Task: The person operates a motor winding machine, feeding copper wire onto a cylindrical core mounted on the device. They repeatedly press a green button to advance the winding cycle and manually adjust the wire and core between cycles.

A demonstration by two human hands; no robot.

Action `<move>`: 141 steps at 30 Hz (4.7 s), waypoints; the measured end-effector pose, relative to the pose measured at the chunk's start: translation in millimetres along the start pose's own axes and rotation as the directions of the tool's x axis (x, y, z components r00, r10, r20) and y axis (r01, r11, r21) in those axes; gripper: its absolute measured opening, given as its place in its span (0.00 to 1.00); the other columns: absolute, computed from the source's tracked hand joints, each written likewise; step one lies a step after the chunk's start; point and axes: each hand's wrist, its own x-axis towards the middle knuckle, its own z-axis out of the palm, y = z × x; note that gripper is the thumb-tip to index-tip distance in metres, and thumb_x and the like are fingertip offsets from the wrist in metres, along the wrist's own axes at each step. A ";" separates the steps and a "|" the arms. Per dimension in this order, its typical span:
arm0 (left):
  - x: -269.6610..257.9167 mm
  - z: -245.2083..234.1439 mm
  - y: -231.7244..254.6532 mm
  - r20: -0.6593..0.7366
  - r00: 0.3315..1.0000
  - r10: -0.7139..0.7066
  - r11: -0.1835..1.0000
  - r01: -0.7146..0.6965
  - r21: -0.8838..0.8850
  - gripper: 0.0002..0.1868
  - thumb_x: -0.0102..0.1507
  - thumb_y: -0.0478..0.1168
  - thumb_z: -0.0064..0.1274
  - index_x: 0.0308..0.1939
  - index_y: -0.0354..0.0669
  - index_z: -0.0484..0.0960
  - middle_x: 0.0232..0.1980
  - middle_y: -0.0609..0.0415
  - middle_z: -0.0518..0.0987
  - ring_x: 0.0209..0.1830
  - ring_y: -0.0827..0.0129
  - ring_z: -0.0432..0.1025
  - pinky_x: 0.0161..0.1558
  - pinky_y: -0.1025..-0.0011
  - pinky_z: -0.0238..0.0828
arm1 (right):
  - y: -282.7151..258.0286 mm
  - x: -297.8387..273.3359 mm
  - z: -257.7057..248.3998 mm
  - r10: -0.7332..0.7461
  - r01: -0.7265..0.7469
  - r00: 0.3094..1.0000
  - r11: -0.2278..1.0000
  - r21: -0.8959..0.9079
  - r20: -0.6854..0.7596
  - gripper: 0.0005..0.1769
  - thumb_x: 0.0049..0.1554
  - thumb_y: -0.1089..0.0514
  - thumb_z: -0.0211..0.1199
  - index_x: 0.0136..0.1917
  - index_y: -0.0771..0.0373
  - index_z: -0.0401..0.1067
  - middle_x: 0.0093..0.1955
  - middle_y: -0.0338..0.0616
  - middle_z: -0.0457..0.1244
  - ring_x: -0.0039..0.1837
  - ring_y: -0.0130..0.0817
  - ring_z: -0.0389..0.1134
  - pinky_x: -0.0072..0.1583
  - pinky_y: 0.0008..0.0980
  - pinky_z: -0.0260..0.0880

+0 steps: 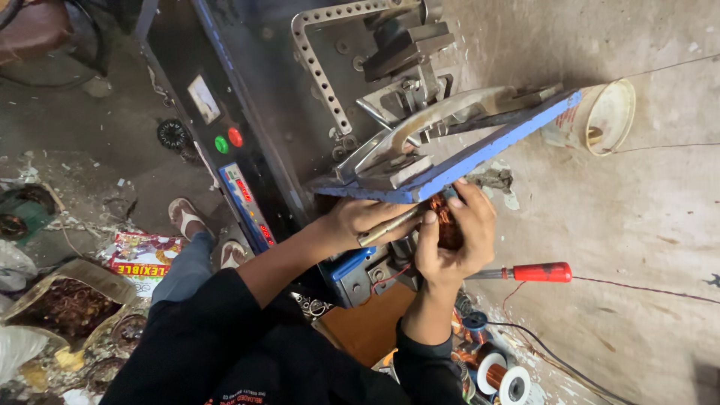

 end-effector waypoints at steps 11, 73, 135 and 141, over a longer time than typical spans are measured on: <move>-7.5 4.9 -0.4 -0.036 0.999 0.024 0.990 -0.019 0.136 0.31 0.64 0.31 0.68 0.68 0.32 0.73 0.70 0.45 0.75 0.70 0.55 0.74 0.71 0.62 0.75 | -7.1 15.1 5.0 -0.086 0.091 0.995 0.992 -0.084 0.054 0.18 0.56 0.70 0.74 0.58 0.65 0.76 0.65 0.58 0.66 0.65 0.51 0.71 0.67 0.41 0.73; 24.1 63.2 -36.0 0.255 0.618 -0.744 -0.313 0.015 -0.950 0.13 0.67 0.41 0.57 0.54 0.40 0.80 0.52 0.52 0.83 0.52 0.63 0.78 0.55 0.58 0.78 | -26.1 99.9 -14.9 0.120 -0.079 0.934 0.988 -0.133 0.336 0.15 0.54 0.69 0.76 0.54 0.69 0.77 0.47 0.44 0.71 0.47 0.25 0.69 0.53 0.27 0.70; 16.0 69.7 -81.0 0.352 0.722 -0.596 -0.208 0.284 -0.936 0.21 0.70 0.49 0.54 0.64 0.44 0.78 0.59 0.54 0.79 0.57 0.65 0.75 0.60 0.60 0.74 | -19.8 101.9 -13.9 0.022 0.022 0.941 0.992 -0.125 0.337 0.15 0.51 0.70 0.77 0.51 0.72 0.77 0.48 0.50 0.71 0.47 0.34 0.72 0.53 0.32 0.72; 16.8 71.9 -87.5 0.327 0.721 -0.611 -0.170 0.284 -0.944 0.18 0.67 0.45 0.60 0.60 0.47 0.81 0.56 0.59 0.81 0.58 0.70 0.74 0.59 0.63 0.77 | -18.4 100.2 -15.1 0.006 0.017 0.940 0.998 -0.066 0.340 0.15 0.54 0.70 0.77 0.54 0.72 0.77 0.51 0.50 0.71 0.51 0.34 0.73 0.56 0.32 0.72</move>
